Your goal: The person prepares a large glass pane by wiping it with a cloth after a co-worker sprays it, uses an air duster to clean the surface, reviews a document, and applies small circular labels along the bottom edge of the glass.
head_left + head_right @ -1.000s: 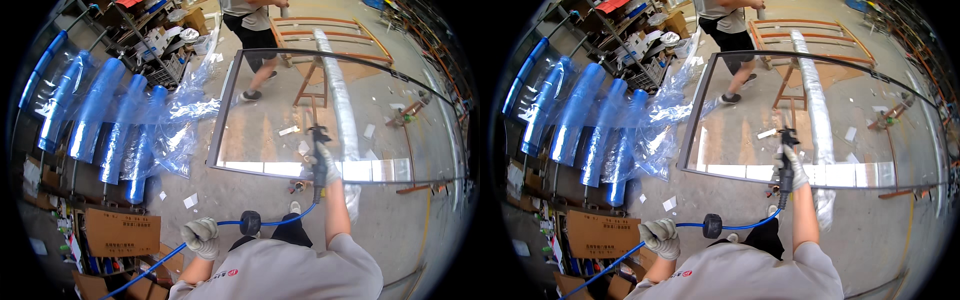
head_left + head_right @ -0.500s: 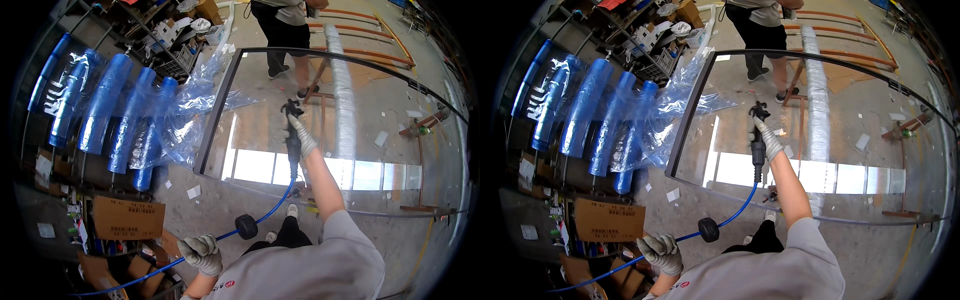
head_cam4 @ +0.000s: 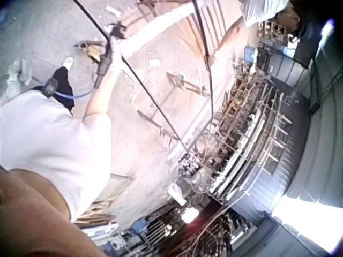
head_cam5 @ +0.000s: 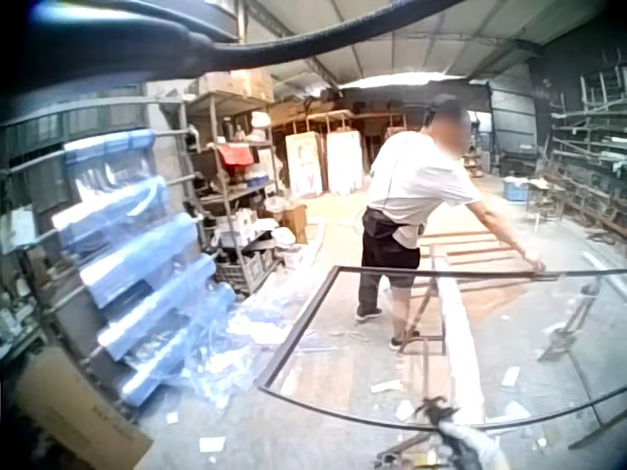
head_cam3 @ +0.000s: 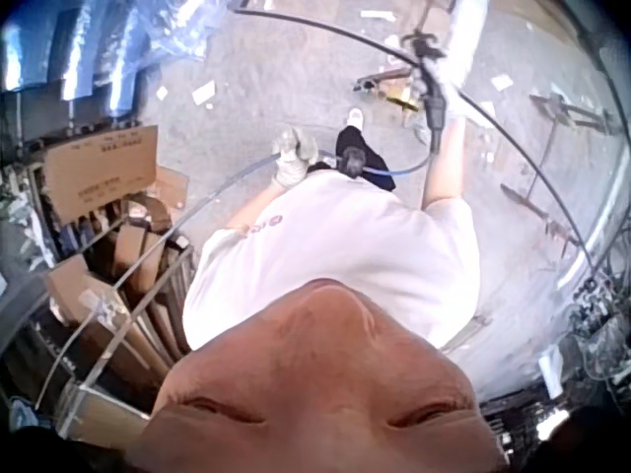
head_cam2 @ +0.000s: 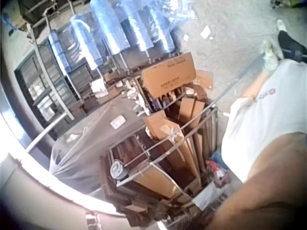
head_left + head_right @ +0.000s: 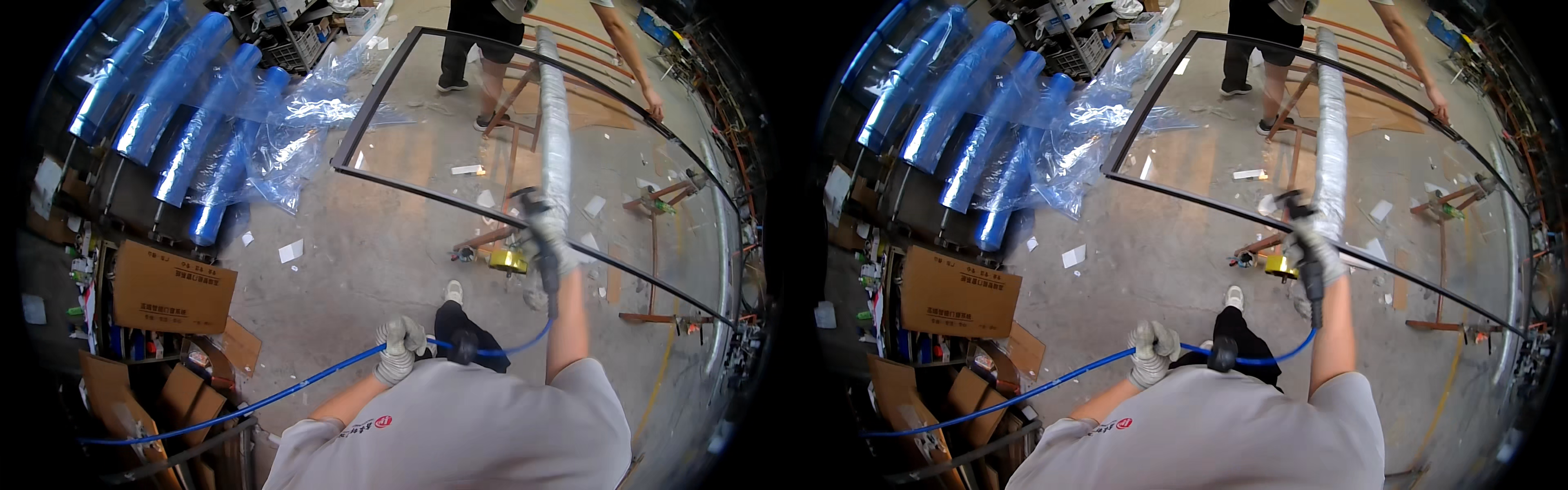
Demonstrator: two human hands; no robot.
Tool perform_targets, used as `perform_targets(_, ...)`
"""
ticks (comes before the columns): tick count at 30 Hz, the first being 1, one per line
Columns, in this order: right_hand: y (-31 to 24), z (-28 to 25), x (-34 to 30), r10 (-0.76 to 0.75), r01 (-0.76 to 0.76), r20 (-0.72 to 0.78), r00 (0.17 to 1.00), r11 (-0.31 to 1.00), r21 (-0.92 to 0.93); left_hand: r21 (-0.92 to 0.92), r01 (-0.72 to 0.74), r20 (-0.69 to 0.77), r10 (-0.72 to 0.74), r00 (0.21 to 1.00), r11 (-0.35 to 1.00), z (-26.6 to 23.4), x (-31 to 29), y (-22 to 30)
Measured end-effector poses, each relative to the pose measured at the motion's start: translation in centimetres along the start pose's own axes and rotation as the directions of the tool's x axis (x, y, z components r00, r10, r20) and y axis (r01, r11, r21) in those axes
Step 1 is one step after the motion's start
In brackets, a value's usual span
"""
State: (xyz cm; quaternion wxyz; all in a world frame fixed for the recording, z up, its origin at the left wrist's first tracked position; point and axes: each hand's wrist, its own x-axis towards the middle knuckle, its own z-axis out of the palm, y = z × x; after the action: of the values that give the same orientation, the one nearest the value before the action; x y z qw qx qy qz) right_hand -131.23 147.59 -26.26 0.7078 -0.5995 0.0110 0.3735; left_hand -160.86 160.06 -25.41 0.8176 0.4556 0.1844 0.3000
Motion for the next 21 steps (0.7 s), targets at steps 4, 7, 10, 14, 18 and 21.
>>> perform_targets(4,4.8,4.6,-4.9,0.306,-0.285,0.222,0.926,0.951,-0.121,0.009,0.129,-0.135,-0.127,0.983,0.992,-0.2,-4.2,-0.2)
perform_targets(7,6.8,3.4,-6.1,0.154,-0.198,0.302,0.941,0.973,0.121,0.108,0.125,-0.164,-0.106,0.981,0.986,-0.9,-6.0,-0.9)
perform_targets(10,8.3,-0.1,-7.2,0.067,-0.112,0.173,0.983,0.957,0.268,0.126,0.100,-0.188,-0.075,0.979,0.987,0.2,-6.2,-0.1)
perform_targets(14,8.2,-11.5,-11.7,-0.063,0.056,-0.008,0.998,0.795,0.604,0.076,-0.004,-0.089,0.011,0.996,0.997,3.6,-5.8,-1.5)
perform_targets(18,7.4,-24.3,-17.1,-0.163,0.488,-0.587,0.793,0.748,0.451,0.091,-0.125,-0.123,0.136,0.983,0.988,10.1,-5.0,-2.1)
perform_targets(21,5.9,-30.3,-21.8,-0.214,0.685,-0.686,0.696,0.486,0.543,0.052,-0.228,-0.158,0.234,0.959,0.972,16.2,-3.6,-1.3)
